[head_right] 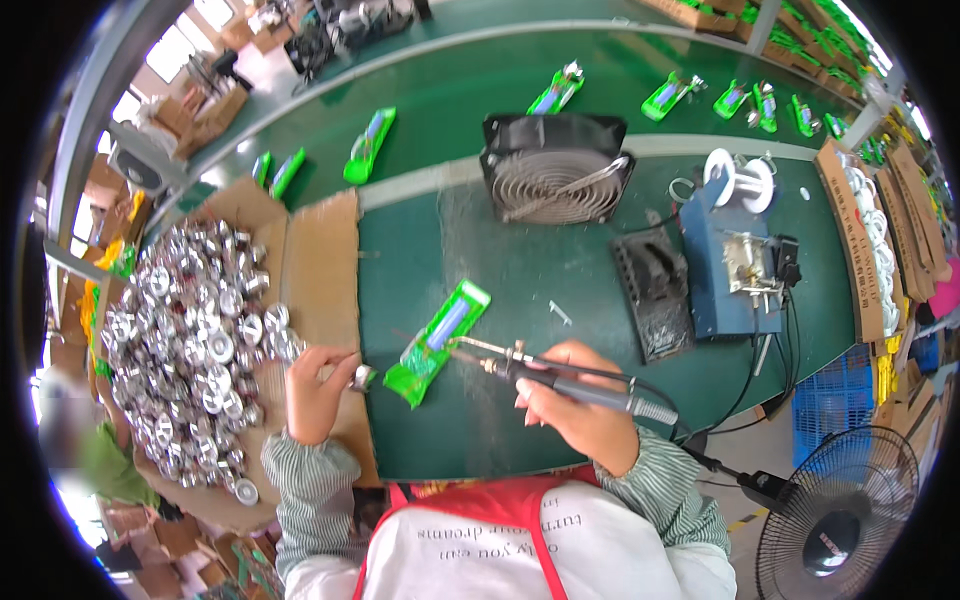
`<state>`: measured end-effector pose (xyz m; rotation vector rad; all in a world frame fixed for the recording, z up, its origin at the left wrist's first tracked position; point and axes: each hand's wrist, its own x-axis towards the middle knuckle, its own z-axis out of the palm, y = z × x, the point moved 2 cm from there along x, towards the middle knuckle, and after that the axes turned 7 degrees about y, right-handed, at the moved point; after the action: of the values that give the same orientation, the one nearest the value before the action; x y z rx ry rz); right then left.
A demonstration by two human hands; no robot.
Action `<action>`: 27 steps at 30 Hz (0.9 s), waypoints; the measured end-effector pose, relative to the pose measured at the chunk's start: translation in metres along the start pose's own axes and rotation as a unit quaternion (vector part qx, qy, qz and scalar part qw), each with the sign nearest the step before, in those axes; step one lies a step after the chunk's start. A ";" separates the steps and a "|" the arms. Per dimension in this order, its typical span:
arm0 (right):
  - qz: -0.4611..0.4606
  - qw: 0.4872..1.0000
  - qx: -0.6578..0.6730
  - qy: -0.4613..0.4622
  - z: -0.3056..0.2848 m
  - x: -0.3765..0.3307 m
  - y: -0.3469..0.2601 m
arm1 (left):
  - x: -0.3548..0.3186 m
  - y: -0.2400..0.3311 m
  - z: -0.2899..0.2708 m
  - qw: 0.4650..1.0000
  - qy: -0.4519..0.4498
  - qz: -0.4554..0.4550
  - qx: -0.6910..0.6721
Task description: The person solders wires and electronic components onto LED circuit boards with a soldering iron, then attaches the LED housing.
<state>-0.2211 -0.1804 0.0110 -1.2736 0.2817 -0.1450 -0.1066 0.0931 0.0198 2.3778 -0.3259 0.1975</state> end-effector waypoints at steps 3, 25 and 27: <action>-0.009 1.000 -0.023 0.000 -0.002 0.000 -0.002 | -0.003 0.017 0.014 0.998 -0.038 0.034 -0.029; 0.024 0.998 -0.039 -0.045 0.029 0.015 0.027 | -0.019 0.009 0.046 0.996 -0.020 0.088 0.013; 0.030 0.998 -0.034 -0.044 0.031 0.016 0.029 | -0.019 0.011 0.045 0.996 -0.024 0.082 0.007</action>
<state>-0.1980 -0.1479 -0.0111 -1.3331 0.2510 -0.0287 -0.1251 0.0581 -0.0107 2.3732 -0.5454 0.2190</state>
